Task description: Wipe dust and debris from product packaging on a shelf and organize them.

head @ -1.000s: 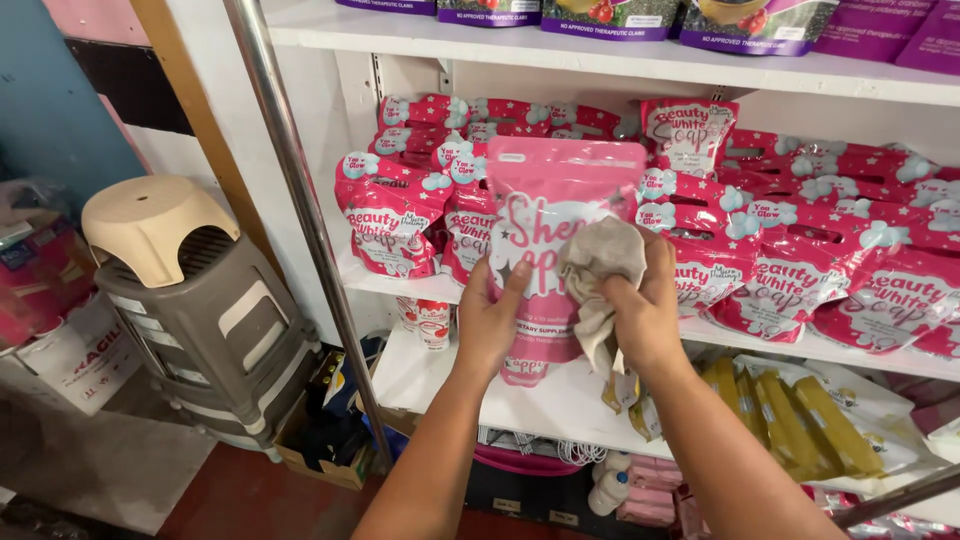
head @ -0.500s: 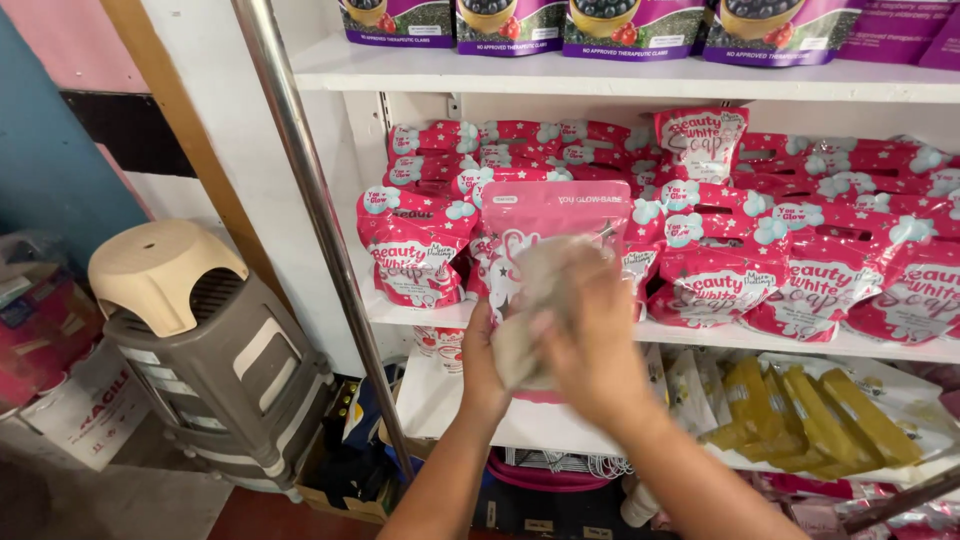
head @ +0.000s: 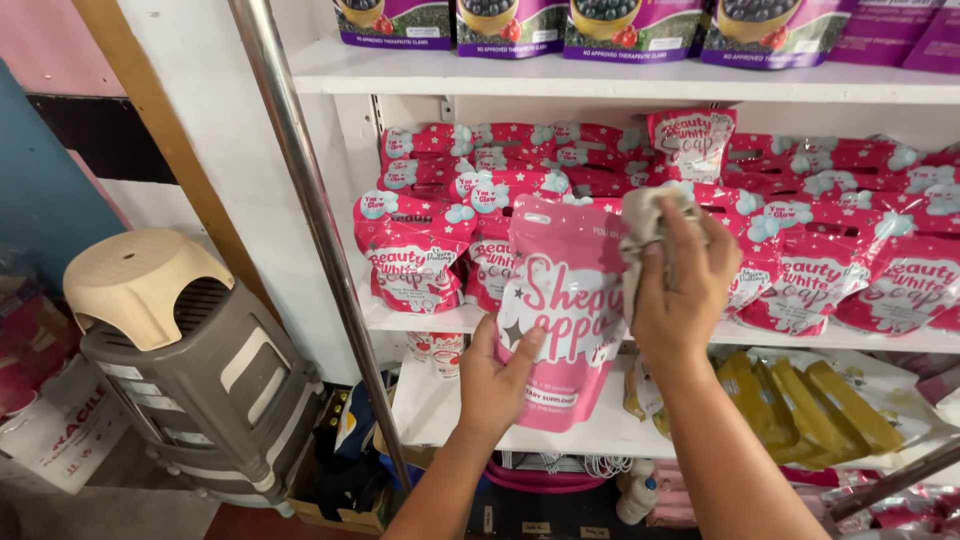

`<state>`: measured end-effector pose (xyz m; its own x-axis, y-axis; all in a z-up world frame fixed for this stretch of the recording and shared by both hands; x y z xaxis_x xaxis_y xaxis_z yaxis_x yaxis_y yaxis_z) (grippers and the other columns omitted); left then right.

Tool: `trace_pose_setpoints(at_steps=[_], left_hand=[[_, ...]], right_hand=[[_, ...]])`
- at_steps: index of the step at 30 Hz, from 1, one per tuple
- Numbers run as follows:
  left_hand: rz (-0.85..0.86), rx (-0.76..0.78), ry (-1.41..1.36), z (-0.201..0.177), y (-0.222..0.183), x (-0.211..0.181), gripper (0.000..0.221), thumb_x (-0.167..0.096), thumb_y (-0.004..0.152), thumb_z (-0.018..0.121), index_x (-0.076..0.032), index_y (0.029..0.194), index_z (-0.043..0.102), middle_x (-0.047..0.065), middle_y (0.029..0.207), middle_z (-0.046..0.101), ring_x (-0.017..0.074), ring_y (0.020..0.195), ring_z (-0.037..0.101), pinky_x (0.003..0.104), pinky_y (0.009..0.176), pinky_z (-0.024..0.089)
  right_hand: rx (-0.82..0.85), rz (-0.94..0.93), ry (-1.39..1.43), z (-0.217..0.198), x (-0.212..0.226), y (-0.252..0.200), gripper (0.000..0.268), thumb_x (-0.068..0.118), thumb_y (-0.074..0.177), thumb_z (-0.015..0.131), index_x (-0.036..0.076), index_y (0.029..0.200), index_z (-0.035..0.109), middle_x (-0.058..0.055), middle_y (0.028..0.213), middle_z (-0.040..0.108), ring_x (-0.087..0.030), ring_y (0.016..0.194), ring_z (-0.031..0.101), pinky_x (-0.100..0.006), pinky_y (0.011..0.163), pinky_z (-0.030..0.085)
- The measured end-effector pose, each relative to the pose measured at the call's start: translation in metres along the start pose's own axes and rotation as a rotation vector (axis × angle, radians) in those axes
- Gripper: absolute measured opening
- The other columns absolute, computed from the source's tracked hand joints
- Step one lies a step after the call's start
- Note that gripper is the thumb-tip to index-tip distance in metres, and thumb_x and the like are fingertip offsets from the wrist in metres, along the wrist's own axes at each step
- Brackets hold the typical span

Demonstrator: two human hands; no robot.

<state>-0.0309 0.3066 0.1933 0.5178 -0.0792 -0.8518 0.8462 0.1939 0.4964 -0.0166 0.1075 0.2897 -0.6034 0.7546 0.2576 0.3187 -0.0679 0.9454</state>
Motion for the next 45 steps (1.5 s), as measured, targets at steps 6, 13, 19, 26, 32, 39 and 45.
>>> trace_pose_setpoints(at_steps=[6,13,19,26,32,39,45], left_hand=[[-0.098,0.01,0.459,0.008,-0.006,0.013,0.055,-0.017,0.084,0.081,0.0,0.132,0.061,0.014,0.083,0.072,0.0148,0.071,0.064,0.032,0.069,0.055],[0.05,-0.063,0.151,0.01,-0.013,-0.001,0.04,-0.02,0.089,0.079,0.0,0.122,0.067,0.008,0.096,0.081,0.008,0.085,0.074,0.029,0.077,0.06],[0.082,-0.192,-0.041,-0.009,0.0,-0.002,0.031,-0.021,0.093,0.074,-0.001,0.117,0.068,0.005,0.099,0.079,0.0082,0.088,0.071,0.026,0.08,0.057],[-0.02,-0.195,-0.074,0.002,0.004,0.018,0.033,-0.025,0.098,0.071,0.002,0.116,0.068,0.006,0.097,0.074,0.0079,0.085,0.064,0.026,0.078,0.054],[0.067,-0.149,-0.226,0.022,0.015,-0.002,0.034,-0.024,0.097,0.07,0.002,0.119,0.066,0.004,0.104,0.074,0.0074,0.093,0.065,0.026,0.085,0.053],[0.109,-0.244,-0.099,0.008,0.033,0.002,0.034,-0.029,0.103,0.068,0.003,0.115,0.066,0.006,0.105,0.074,0.0106,0.095,0.064,0.029,0.088,0.053],[0.046,-0.113,-0.161,0.014,0.032,-0.014,0.044,-0.028,0.099,0.067,0.0,0.131,0.058,0.005,0.116,0.07,0.0096,0.102,0.064,0.027,0.092,0.051]], right_hand=[[0.102,-0.256,0.007,0.003,0.076,0.012,0.048,0.006,0.087,0.074,0.013,0.135,0.067,-0.019,0.139,0.055,-0.04,0.123,0.052,-0.049,0.106,0.045],[0.134,-0.291,0.055,-0.01,0.065,0.011,0.046,0.005,0.086,0.075,0.013,0.13,0.069,-0.014,0.132,0.062,-0.034,0.115,0.058,-0.047,0.099,0.047],[0.073,-0.154,0.011,-0.017,0.006,-0.007,0.044,0.001,0.086,0.073,0.01,0.129,0.07,-0.017,0.126,0.06,-0.036,0.113,0.056,-0.046,0.1,0.048],[-0.056,-0.013,0.087,-0.03,0.004,0.004,0.043,-0.001,0.096,0.068,0.01,0.137,0.065,-0.018,0.135,0.054,-0.034,0.123,0.056,-0.043,0.106,0.047],[0.087,-0.102,0.06,-0.012,0.019,-0.014,0.048,0.001,0.088,0.069,0.008,0.136,0.063,-0.021,0.135,0.054,-0.04,0.121,0.051,-0.05,0.106,0.043],[0.203,-0.198,0.192,-0.025,0.019,-0.072,0.051,0.002,0.076,0.067,0.006,0.127,0.064,-0.021,0.123,0.061,-0.038,0.106,0.058,-0.046,0.094,0.049],[-0.018,-0.124,0.202,-0.049,-0.005,-0.049,0.052,-0.002,0.076,0.061,0.009,0.127,0.064,-0.019,0.123,0.061,-0.032,0.112,0.061,-0.041,0.1,0.051]])
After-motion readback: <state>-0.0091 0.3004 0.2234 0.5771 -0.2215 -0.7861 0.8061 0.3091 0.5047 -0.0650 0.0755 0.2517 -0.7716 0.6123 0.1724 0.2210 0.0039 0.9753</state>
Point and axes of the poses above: each hand's wrist, its own y-axis towards the middle knuckle, its own z-axis out of the palm, x = y × z, the point moved 5 cm from there along y, towards the middle knuckle
